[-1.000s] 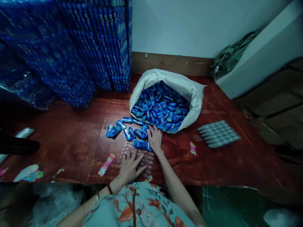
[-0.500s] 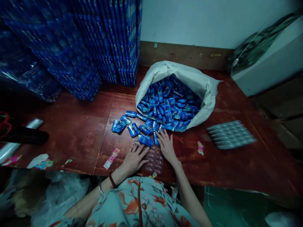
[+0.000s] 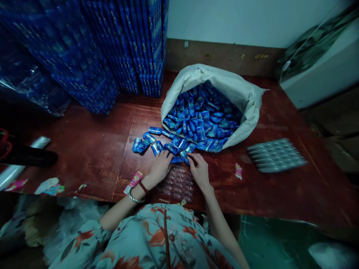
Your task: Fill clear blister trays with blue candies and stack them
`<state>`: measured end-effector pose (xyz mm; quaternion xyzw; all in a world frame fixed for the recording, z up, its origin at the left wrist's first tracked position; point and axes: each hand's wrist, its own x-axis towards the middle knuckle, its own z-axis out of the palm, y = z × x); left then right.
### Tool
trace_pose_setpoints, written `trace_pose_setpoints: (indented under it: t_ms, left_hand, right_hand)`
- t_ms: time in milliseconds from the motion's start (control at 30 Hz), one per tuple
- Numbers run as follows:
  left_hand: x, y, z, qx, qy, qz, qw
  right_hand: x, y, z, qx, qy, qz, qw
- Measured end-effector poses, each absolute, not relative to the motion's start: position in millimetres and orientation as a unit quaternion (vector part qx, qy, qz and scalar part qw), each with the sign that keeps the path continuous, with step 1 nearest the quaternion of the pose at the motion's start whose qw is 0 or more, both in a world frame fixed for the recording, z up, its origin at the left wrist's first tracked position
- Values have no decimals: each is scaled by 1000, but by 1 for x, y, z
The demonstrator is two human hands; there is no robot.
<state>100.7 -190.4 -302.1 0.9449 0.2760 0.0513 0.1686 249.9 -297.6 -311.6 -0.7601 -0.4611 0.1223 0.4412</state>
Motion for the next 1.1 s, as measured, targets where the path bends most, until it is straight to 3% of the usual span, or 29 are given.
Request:
trace_pose_setpoints:
  t_ms: [233, 367, 433, 567, 667, 767, 967, 1100]
  left_hand:
    - [68, -184, -299, 872, 292, 180, 349]
    - [49, -192, -289, 832, 322, 185, 412]
    - [41, -194, -286, 819, 354, 183, 414]
    - [28, -197, -289, 751, 425, 210, 459]
    - [24, -200, -300, 686, 435, 208, 545]
    - [24, -202, -309, 651, 427, 184, 600]
    - [27, -200, -314, 718, 374, 199, 552]
    - [27, -201, -309, 742, 384, 208, 508]
  right_hand:
    - [245, -313, -302, -751, -437, 156, 469]
    - [239, -289, -297, -734, -479, 143, 460]
    - [236, -272, -294, -733, -543, 145, 384]
    - [227, -254, -293, -751, -633, 125, 137]
    - [224, -257, -299, -765, -630, 110, 78]
    - [227, -266, -304, -764, -619, 128, 129]
    - [246, -295, -300, -768, -488, 182, 372]
    - [250, -326, -292, -769, -435, 239, 402]
